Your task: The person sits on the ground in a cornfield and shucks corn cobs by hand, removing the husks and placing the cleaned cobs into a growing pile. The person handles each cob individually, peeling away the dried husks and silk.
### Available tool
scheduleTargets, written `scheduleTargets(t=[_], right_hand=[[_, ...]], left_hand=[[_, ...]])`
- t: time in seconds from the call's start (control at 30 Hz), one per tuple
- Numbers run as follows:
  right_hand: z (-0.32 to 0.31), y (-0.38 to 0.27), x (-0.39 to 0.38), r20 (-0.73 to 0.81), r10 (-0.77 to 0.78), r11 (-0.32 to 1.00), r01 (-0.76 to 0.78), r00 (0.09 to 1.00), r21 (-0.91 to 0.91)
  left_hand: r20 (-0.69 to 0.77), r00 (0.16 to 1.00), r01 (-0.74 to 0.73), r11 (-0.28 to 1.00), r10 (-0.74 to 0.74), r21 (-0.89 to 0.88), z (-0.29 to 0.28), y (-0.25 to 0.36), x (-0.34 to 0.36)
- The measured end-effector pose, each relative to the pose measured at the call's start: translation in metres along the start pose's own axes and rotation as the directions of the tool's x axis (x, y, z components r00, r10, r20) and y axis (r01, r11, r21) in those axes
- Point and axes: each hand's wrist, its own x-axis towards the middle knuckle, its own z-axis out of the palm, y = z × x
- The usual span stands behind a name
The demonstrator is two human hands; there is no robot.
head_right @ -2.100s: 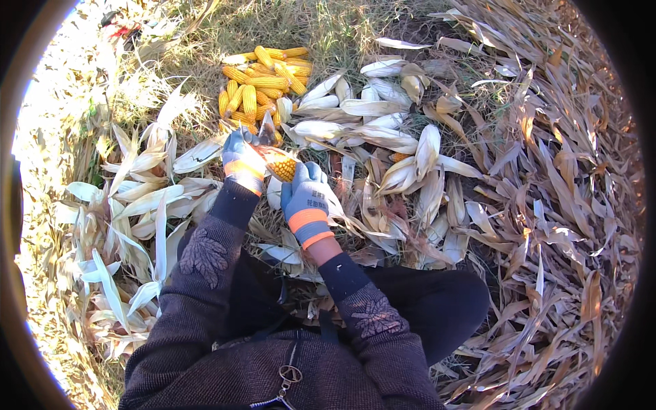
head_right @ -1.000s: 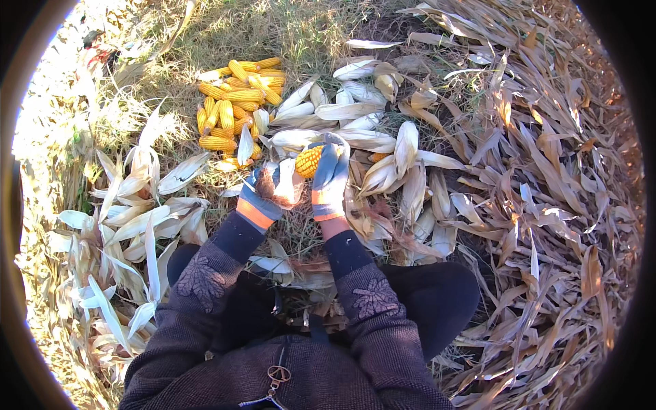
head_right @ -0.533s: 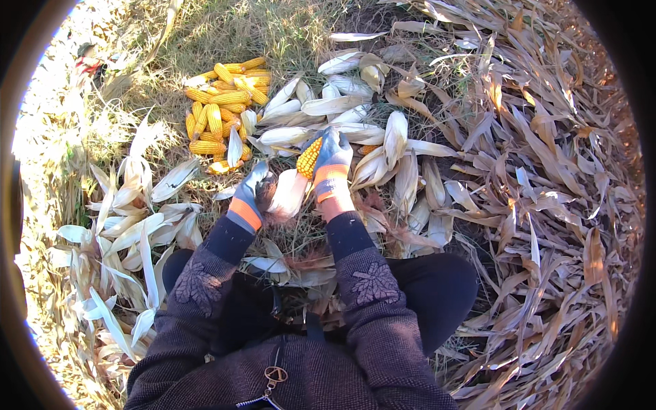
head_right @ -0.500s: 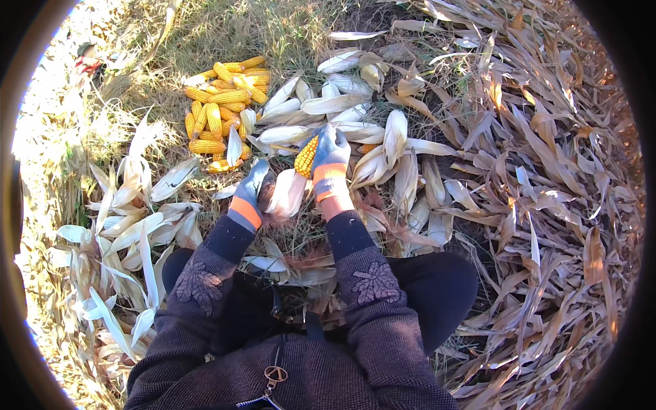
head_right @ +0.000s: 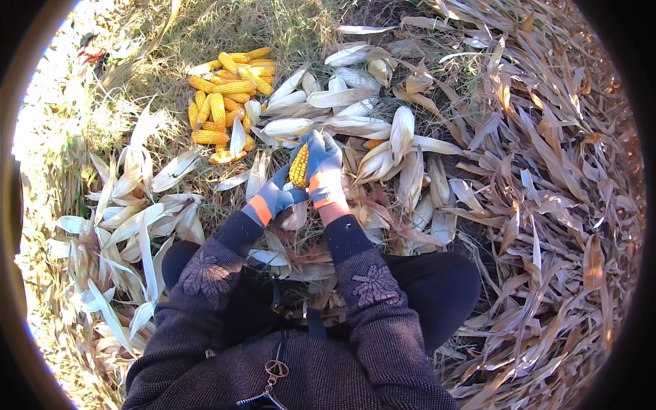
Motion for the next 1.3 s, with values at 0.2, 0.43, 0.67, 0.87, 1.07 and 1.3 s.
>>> scheduleTargets(t=[0.2,0.43,0.67,0.87,1.07,1.3], right_hand=[[-0.007,0.004,0.002,-0.012,0.041,0.999,-0.041,0.999,-0.031],[-0.020,0.011,0.009,-0.012,0.149,0.988,-0.149,0.989,-0.033],[-0.042,0.023,0.022,0.021,0.336,0.940,-0.337,0.941,0.046],[-0.056,0.031,0.024,0.049,0.467,0.862,-0.467,0.883,0.195],[-0.069,0.040,0.030,0.040,0.507,0.849,-0.506,0.861,0.151],[-0.071,0.045,0.038,0.053,0.351,0.924,-0.355,0.935,0.144]], left_hand=[[0.067,0.997,0.039,0.999,-0.039,-0.004,-0.001,-0.015,0.001],[-0.130,0.991,0.052,0.965,-0.019,0.255,0.005,-0.032,0.002],[-0.200,0.979,0.147,0.803,-0.035,0.578,0.008,-0.025,-0.007],[-0.106,0.986,0.167,0.780,-0.129,0.603,0.008,-0.020,-0.008],[-0.123,0.984,0.176,0.760,-0.126,0.626,0.007,-0.035,-0.007],[-0.192,0.971,0.218,0.867,-0.145,0.449,0.026,-0.030,-0.007]])
